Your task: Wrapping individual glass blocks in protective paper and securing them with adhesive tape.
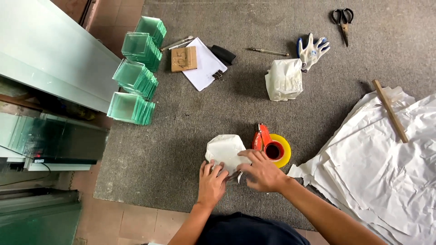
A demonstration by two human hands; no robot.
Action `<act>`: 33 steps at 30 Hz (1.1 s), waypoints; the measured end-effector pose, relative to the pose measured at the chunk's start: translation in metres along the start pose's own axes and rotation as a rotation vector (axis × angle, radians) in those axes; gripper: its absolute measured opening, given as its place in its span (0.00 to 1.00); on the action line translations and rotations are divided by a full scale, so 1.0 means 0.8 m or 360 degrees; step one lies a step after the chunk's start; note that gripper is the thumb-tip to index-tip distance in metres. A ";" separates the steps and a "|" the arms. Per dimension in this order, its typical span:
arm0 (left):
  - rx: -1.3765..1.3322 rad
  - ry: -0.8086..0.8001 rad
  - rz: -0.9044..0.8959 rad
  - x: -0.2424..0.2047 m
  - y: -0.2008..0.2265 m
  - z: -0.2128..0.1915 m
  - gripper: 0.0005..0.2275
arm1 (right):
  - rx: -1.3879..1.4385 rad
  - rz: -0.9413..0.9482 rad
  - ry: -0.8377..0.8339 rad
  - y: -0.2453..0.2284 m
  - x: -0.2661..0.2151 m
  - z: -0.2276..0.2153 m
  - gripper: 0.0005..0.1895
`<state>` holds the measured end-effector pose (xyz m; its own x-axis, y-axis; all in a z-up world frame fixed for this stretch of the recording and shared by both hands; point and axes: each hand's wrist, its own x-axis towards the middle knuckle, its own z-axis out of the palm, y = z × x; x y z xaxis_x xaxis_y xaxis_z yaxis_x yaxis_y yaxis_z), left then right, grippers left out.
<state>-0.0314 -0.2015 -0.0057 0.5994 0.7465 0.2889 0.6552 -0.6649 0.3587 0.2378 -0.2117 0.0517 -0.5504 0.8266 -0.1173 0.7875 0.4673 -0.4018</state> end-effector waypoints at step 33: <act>-0.0262 0.0020 -0.0379 0.053 0.024 0.005 0.12 | 0.0677 0.0638 0.0306 0.037 0.065 0.048 0.24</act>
<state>0.0082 -0.1832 0.0102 0.4311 0.8822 0.1897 0.6930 -0.4583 0.5565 0.2218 -0.1673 -0.0010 -0.1434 0.9724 -0.1840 0.7214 -0.0246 -0.6921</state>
